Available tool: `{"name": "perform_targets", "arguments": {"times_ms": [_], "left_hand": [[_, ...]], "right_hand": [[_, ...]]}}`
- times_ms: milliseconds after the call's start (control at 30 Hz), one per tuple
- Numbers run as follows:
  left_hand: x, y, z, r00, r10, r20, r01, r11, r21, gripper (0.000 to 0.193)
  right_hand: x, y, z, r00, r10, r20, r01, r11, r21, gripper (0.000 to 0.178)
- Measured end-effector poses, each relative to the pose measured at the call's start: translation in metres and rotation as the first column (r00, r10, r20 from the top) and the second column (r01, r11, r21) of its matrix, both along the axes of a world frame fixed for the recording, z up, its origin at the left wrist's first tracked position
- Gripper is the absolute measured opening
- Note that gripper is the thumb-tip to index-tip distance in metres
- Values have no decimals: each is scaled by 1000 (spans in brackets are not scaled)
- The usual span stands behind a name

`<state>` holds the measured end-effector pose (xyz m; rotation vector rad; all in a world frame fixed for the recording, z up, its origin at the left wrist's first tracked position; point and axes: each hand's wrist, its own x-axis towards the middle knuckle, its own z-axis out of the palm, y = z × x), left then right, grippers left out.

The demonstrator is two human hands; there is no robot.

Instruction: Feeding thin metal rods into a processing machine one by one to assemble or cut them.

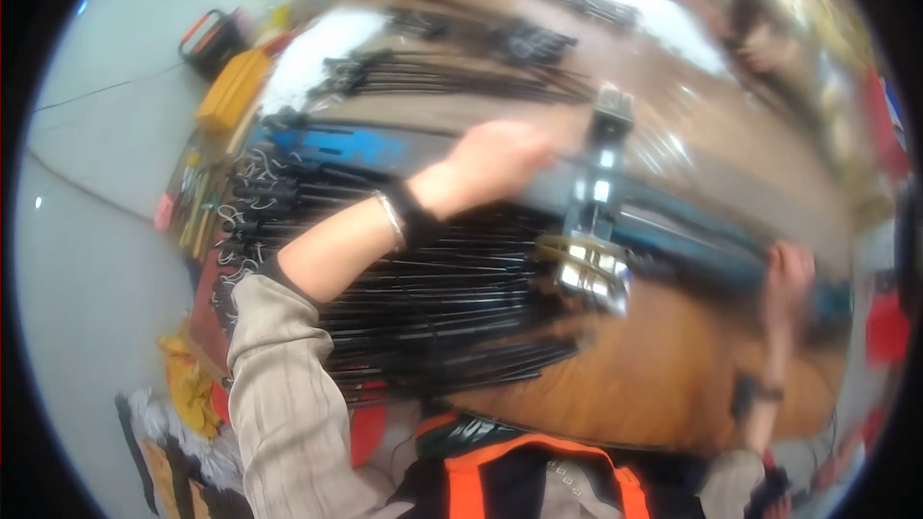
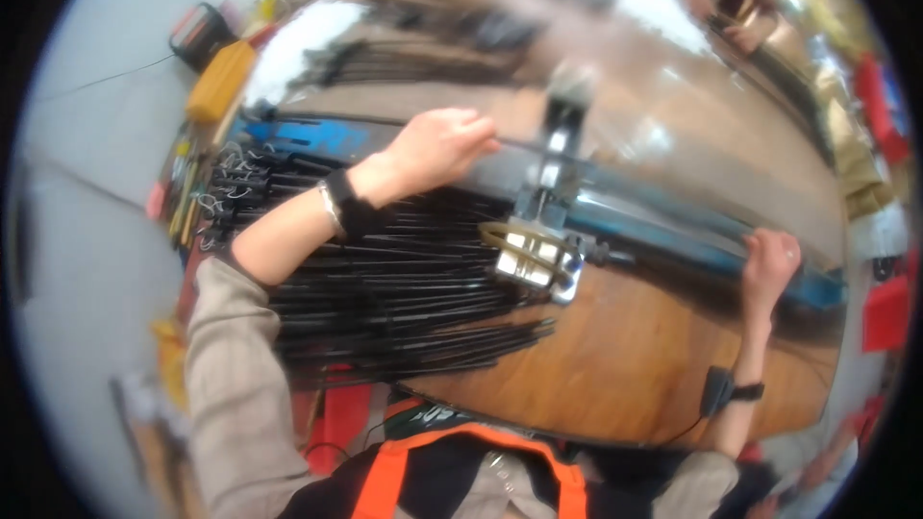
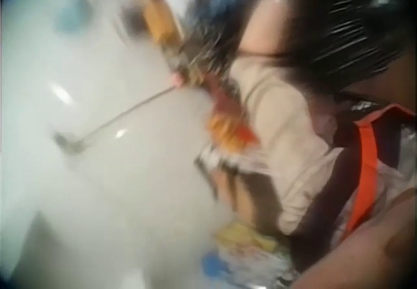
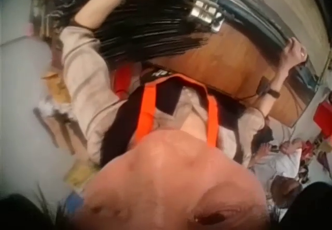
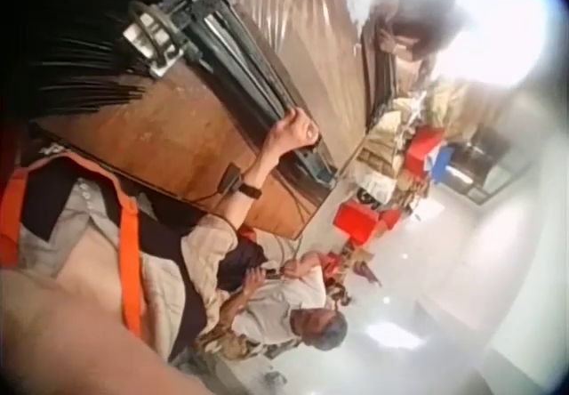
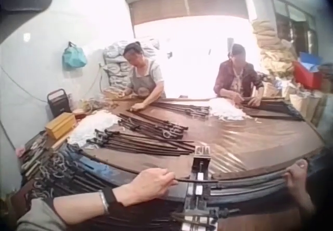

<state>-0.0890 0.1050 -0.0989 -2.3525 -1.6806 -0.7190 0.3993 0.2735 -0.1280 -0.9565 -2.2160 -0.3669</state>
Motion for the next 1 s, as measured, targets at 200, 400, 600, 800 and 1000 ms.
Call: {"name": "perform_targets", "arguments": {"times_ms": [200,400,600,800,1000], "left_hand": [[-1,3,-12,992,-40,124,43,999,-29,23],[10,11,-18,944,119,306,-83,988,-128,23],[4,3,-14,958,106,267,-72,988,-137,25],[10,10,-15,985,90,148,-60,979,-197,24],[26,15,-11,969,248,26,-231,931,-283,19]], "right_hand": [[4,7,-17,997,-77,-12,77,997,-1,9],[18,20,-30,995,-95,37,97,994,-47,9],[2,9,-12,966,-193,171,213,971,-108,11],[-46,-44,-5,990,56,130,-69,993,93,33],[-67,-95,-32,977,209,-33,-211,976,-59,27]]}}
